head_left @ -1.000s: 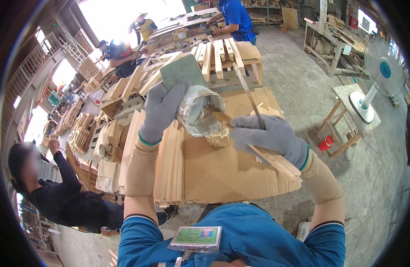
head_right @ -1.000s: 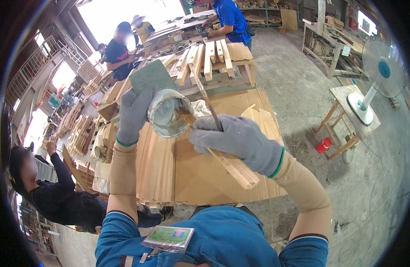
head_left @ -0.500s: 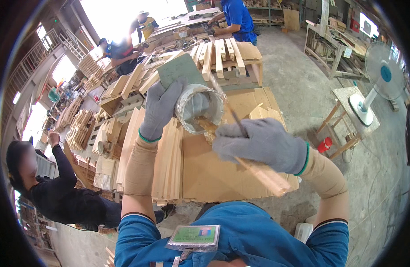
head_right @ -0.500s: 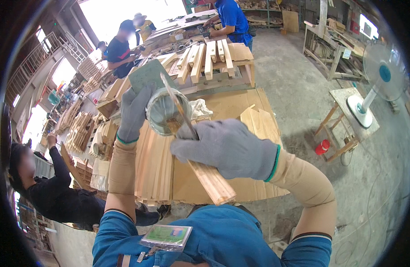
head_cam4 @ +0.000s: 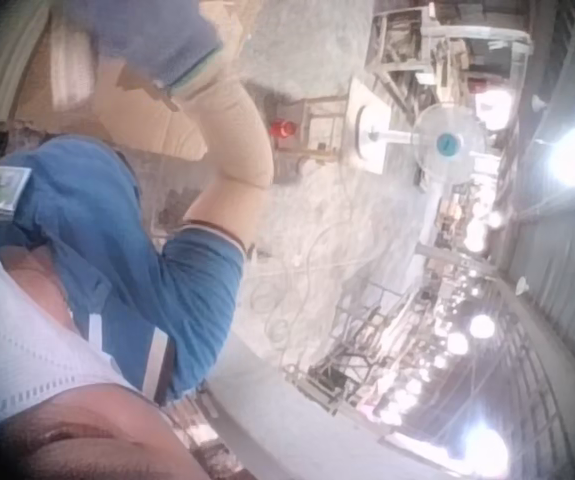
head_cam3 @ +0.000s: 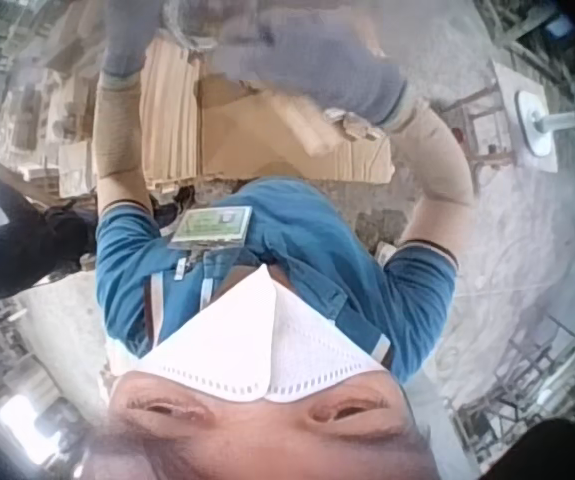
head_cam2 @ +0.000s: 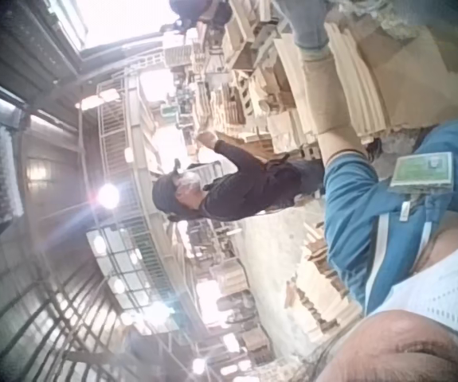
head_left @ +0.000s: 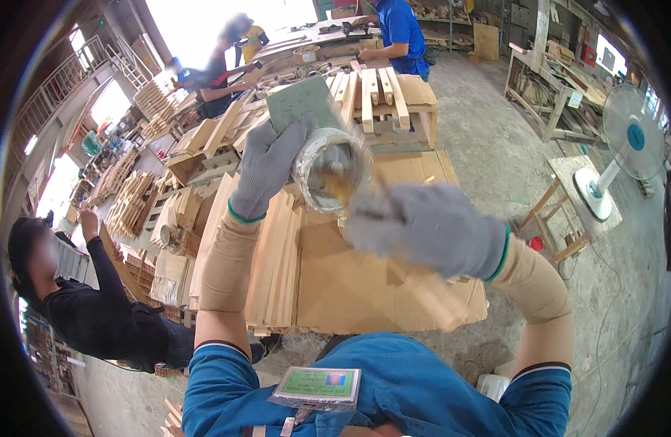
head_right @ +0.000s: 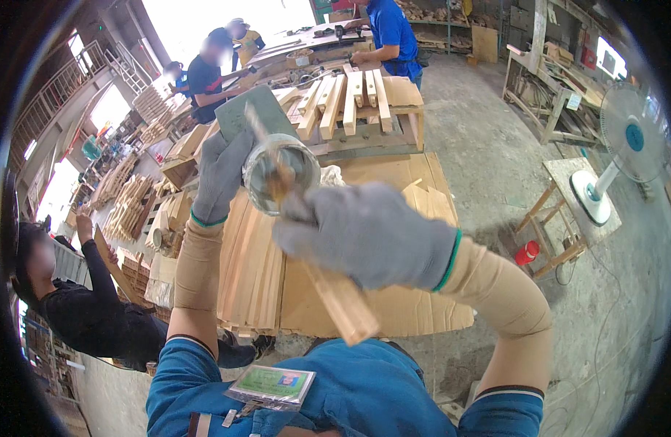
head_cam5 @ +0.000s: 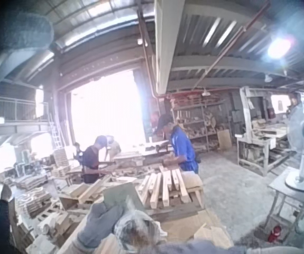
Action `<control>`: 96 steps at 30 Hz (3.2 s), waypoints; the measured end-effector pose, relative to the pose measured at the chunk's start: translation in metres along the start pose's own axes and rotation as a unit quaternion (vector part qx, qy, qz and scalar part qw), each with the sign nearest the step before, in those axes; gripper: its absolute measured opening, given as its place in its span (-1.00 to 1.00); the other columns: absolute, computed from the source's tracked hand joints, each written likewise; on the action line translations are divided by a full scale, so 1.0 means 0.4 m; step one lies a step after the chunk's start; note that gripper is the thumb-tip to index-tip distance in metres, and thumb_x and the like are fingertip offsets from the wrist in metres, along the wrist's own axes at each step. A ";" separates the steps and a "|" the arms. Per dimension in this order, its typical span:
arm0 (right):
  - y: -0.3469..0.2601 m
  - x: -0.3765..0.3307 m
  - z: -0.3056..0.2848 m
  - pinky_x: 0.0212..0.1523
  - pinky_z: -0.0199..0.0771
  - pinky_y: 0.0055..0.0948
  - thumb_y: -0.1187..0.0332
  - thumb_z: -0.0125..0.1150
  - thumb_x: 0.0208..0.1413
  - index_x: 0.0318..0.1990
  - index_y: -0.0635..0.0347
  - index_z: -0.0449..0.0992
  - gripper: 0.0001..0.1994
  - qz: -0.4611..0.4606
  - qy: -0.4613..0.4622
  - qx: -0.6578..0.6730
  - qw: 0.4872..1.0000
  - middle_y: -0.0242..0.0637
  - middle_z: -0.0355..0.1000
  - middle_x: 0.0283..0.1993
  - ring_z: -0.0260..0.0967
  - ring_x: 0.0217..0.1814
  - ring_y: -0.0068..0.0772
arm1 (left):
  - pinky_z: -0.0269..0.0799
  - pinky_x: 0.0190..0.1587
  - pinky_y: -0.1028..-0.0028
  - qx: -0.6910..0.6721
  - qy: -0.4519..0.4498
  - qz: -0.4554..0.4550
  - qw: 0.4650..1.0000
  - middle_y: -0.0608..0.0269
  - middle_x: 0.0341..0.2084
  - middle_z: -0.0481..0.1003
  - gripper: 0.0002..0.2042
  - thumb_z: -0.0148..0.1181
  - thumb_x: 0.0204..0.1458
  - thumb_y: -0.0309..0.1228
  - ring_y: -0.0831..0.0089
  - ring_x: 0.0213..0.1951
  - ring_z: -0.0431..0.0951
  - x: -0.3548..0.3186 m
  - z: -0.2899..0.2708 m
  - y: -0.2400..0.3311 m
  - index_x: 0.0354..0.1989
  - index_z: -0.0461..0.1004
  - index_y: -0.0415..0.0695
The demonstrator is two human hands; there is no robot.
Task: The person applies glue to the holes of wooden pieces using a brush, then places them on a stack. The person repeats this process for several pieces in a workshop setting.
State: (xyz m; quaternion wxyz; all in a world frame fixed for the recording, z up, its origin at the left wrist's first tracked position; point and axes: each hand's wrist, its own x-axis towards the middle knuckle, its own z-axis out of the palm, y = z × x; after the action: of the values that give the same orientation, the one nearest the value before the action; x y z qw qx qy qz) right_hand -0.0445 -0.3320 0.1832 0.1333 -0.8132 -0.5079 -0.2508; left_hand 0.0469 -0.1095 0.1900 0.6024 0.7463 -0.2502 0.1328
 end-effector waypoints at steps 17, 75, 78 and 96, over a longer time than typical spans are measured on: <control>0.059 -0.021 0.024 -0.54 0.46 -0.48 0.34 0.17 -0.08 -0.15 -0.08 0.45 -0.73 -0.039 0.114 -0.021 0.992 -0.41 0.41 -0.27 0.42 -0.38 -0.42 | 0.35 -0.40 0.61 0.050 -0.029 0.021 0.998 0.38 -0.47 0.50 -0.74 0.06 0.14 -0.34 0.72 -0.43 0.39 0.014 0.002 0.001 -0.23 0.52 -0.33; -0.028 -0.040 0.040 -0.60 0.44 -0.49 0.28 0.27 -0.15 -0.15 0.06 0.51 -0.67 -0.054 0.002 -0.052 0.997 -0.20 0.49 -0.23 0.49 -0.34 -0.34 | 0.44 -0.43 0.39 0.296 0.063 0.400 0.865 0.12 -0.42 0.53 -0.80 0.21 -0.11 -0.62 0.24 -0.44 0.55 -0.042 -0.018 -0.087 -0.25 0.53 -0.25; -0.024 -0.011 -0.032 -0.61 0.42 -0.50 0.27 0.29 -0.15 -0.17 0.05 0.53 -0.69 -0.060 -0.120 -0.067 0.989 -0.25 0.49 -0.24 0.48 -0.35 -0.37 | 0.43 -0.43 0.40 0.250 0.004 0.364 0.897 0.11 -0.42 0.53 -0.83 0.19 -0.08 -0.58 0.26 -0.46 0.54 -0.041 -0.019 -0.064 -0.27 0.52 -0.30; -0.017 -0.034 -0.076 -0.46 0.50 -0.40 0.22 0.32 -0.10 -0.21 0.17 0.55 -0.69 0.092 -0.092 0.016 0.991 -0.22 0.50 -0.23 0.51 -0.30 -0.23 | 0.34 -0.53 0.38 0.290 -0.071 0.319 0.900 0.12 -0.60 0.45 -0.86 0.12 0.06 -0.43 0.23 -0.58 0.45 0.006 -0.007 0.005 -0.30 0.50 -0.25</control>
State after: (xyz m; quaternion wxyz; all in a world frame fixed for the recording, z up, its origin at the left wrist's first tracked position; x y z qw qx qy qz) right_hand -0.0637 -0.3536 0.2008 0.1214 -0.8740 -0.4446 -0.1540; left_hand 0.0482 -0.1077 0.1934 0.2655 0.7758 -0.4674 0.3305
